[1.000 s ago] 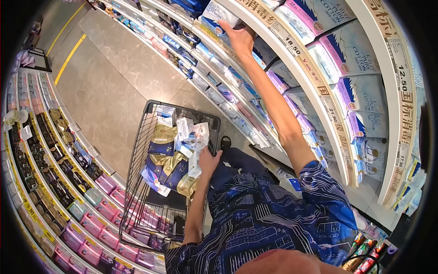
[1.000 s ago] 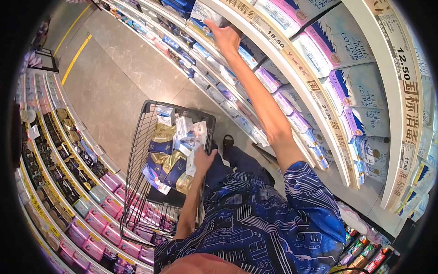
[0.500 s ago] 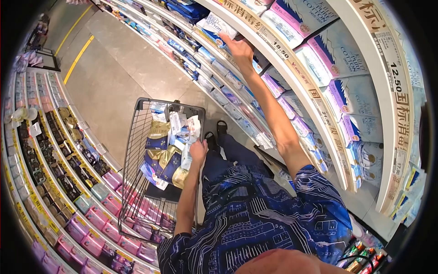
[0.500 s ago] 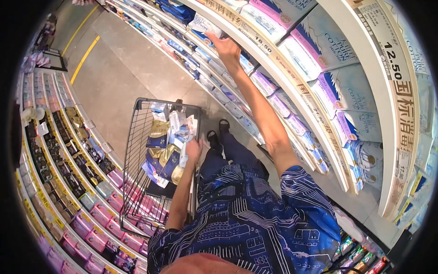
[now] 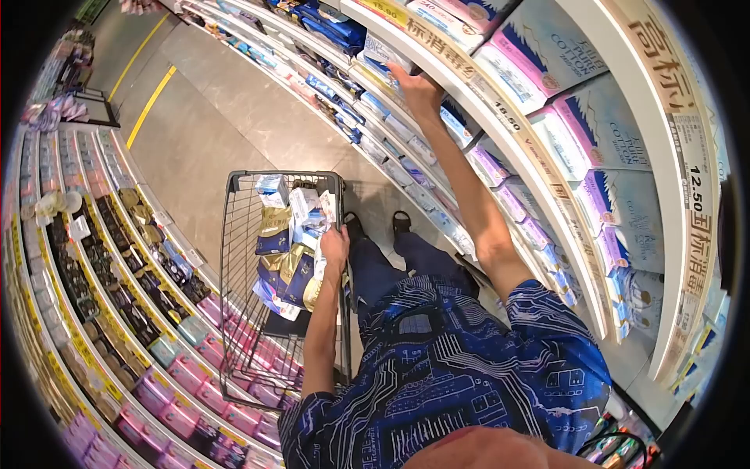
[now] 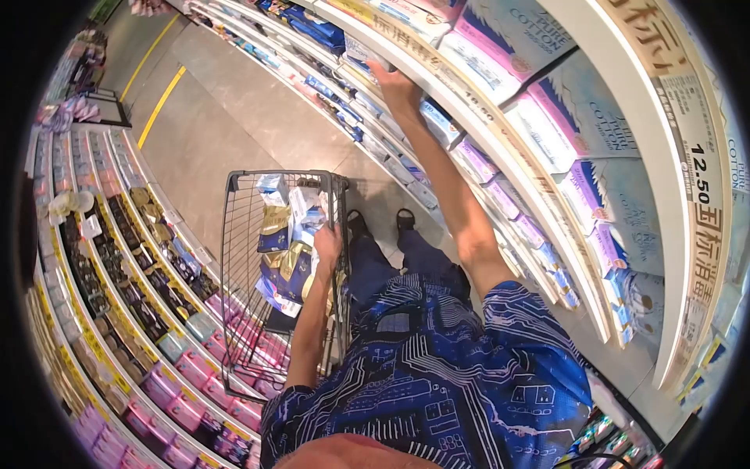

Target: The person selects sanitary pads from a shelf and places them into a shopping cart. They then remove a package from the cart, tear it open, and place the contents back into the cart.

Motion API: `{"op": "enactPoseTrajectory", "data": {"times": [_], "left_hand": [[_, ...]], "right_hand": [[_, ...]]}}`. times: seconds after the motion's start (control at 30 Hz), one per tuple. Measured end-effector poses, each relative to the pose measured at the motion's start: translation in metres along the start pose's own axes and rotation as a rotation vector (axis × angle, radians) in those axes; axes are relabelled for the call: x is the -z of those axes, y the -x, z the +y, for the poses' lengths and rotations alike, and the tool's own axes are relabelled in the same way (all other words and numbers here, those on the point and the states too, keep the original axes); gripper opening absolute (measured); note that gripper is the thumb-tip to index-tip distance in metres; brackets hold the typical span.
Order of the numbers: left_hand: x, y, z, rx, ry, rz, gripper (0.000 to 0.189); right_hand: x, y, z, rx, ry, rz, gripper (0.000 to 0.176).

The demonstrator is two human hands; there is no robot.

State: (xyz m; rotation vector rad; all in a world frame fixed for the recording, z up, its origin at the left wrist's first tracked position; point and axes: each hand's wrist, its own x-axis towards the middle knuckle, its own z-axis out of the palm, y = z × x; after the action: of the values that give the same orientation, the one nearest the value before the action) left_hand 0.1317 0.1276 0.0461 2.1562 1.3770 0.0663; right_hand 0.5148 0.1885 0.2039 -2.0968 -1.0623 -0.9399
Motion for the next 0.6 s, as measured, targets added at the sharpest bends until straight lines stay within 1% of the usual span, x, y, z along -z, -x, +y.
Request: {"op": "enactPoseTrajectory", "data": {"times": [0.03,0.1,0.17,0.2,0.3,0.4,0.5,0.6], "left_hand": [[0.002,-0.004,-0.004,-0.006,-0.009,0.004,0.032],[0.006,-0.011,-0.013,-0.022,-0.023,0.012,0.032],[0.015,-0.020,-0.018,-0.023,-0.010,-0.015,0.033],[0.018,-0.023,-0.020,-0.005,-0.014,-0.039,0.033],[0.025,-0.032,-0.025,0.017,0.021,-0.052,0.034],[0.028,-0.039,-0.034,0.026,0.022,-0.057,0.034],[0.031,-0.043,-0.038,0.016,0.020,-0.038,0.033],[0.033,-0.041,-0.044,0.014,0.036,-0.040,0.032]], "right_hand": [[-0.006,0.004,0.003,-0.048,0.006,-0.051,0.038],[-0.016,0.011,0.007,-0.143,0.026,-0.154,0.060],[0.026,-0.025,-0.021,-0.627,-0.375,-0.311,0.070],[0.037,-0.034,-0.028,-0.653,-0.395,-0.387,0.078],[0.039,-0.036,-0.036,-0.760,-0.385,-0.417,0.084],[0.036,-0.035,-0.040,-0.603,-0.332,-0.285,0.090],[0.042,-0.043,-0.045,-0.739,-0.310,-0.419,0.091],[0.036,-0.040,-0.042,-0.593,-0.263,-0.349,0.090]]}}
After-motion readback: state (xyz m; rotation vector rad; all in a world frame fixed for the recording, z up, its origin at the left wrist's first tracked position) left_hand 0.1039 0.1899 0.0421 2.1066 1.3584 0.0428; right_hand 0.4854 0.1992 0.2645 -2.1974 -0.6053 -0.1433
